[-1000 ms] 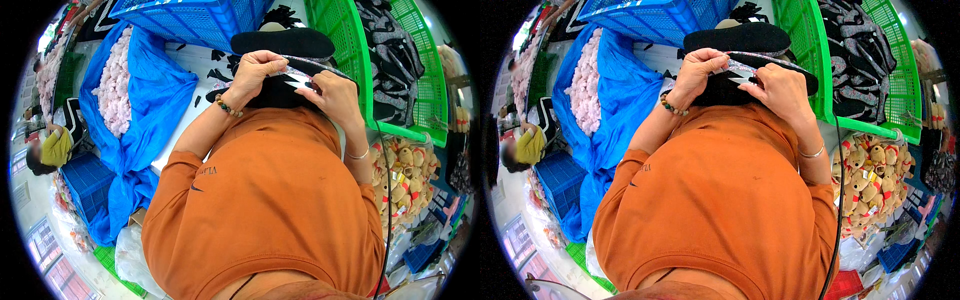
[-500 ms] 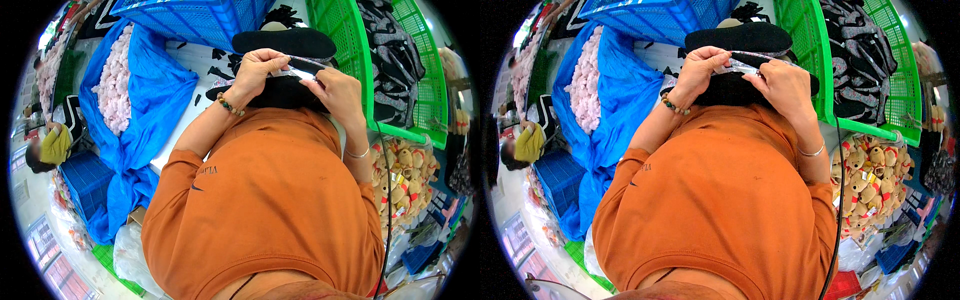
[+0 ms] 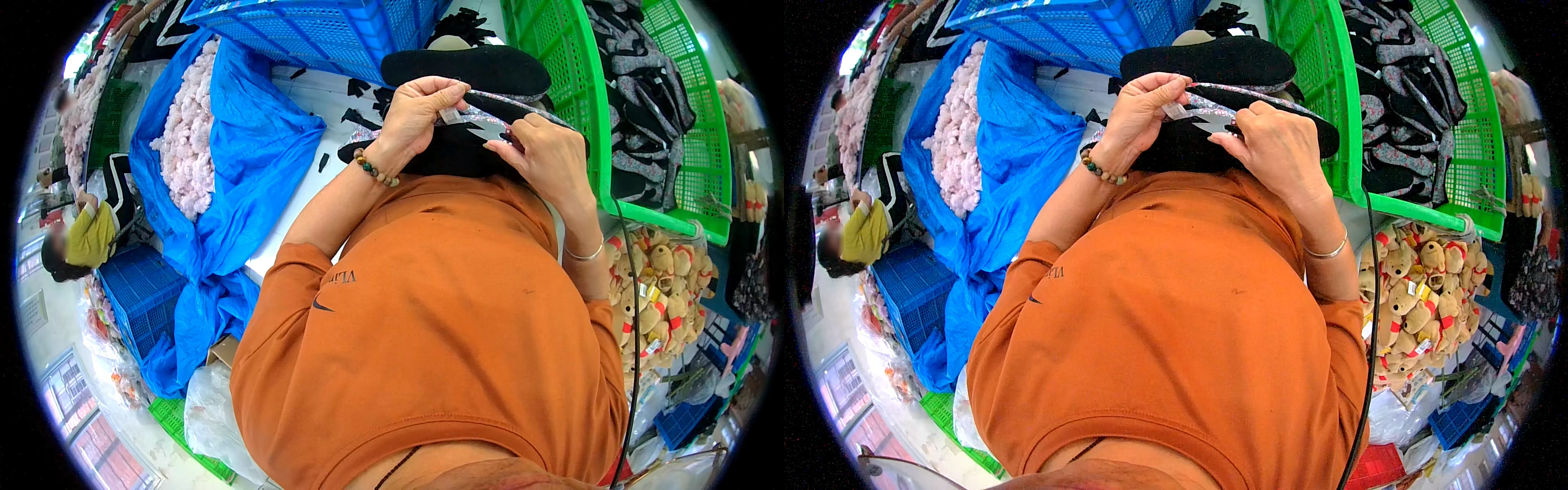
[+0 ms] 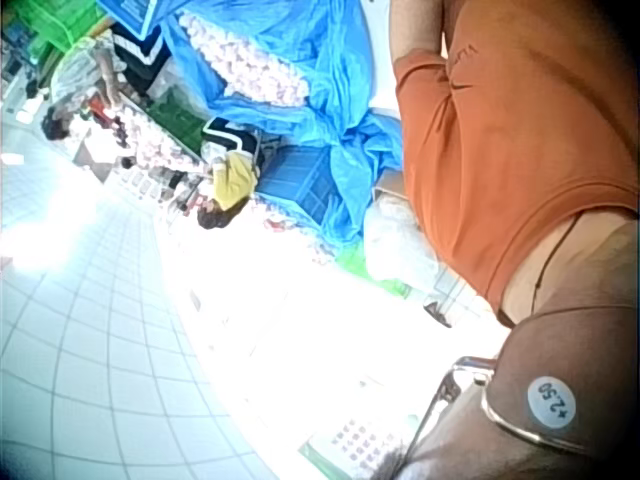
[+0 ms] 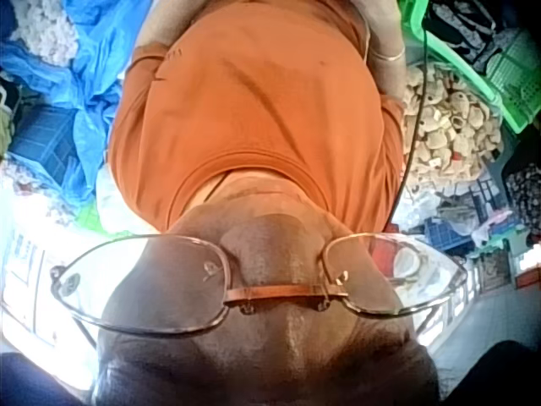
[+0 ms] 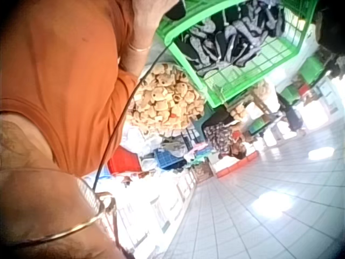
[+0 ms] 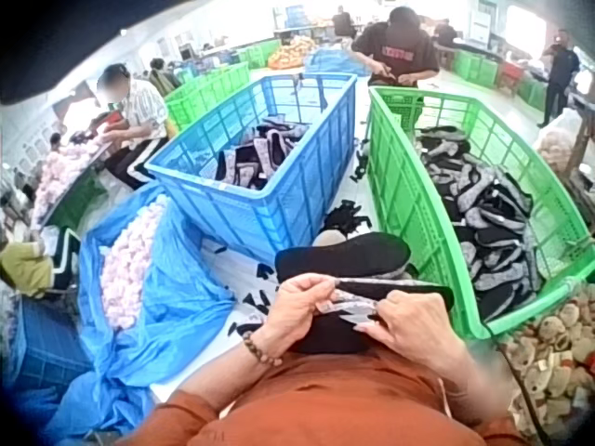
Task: The person uses a pair of scissors to trim excess fabric and threads from the edges of a floral-patterned slipper. They rotate the slipper to access different sides and carefully cut along the seams to remove loose material.
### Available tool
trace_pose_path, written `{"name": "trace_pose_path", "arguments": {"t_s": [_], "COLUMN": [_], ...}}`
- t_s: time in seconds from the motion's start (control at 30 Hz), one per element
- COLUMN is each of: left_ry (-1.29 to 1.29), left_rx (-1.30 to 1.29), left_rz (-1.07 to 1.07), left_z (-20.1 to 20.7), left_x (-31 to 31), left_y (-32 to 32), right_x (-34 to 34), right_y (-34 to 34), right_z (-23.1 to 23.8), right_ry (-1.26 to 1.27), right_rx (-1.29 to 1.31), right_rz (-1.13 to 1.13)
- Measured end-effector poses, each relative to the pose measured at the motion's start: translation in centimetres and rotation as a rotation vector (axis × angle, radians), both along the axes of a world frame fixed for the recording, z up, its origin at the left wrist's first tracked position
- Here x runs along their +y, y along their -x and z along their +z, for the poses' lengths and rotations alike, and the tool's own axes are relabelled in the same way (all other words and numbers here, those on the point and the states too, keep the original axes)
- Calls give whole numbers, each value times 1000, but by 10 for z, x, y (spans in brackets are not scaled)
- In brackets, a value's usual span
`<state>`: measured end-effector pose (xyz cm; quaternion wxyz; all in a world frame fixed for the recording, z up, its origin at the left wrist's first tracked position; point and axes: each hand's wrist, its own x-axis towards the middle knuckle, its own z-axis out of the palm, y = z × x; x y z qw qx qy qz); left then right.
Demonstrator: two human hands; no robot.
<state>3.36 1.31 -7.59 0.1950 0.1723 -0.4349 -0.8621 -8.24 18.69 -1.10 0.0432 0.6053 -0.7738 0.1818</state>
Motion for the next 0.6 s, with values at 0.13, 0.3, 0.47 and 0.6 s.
{"name": "trace_pose_path", "arguments": {"t_s": [0.13,0.3,0.47,0.6], "left_ry": [2,-21,-5,6], "left_rx": [-7,-1,8,13], "left_rz": [-4,-15,-13,-13], "left_z": [1,0,-3,-2], "left_x": [0,-1,0,0], "left_y": [1,0,2,2], "right_x": [-2,1,-2,-2], "right_y": [1,2,-1,-1], "right_z": [-2,0,-7,-6], "right_ry": [21,34,35,-5], "right_rx": [11,-16,-15,4], "right_rz": [13,-4,20,10]}}
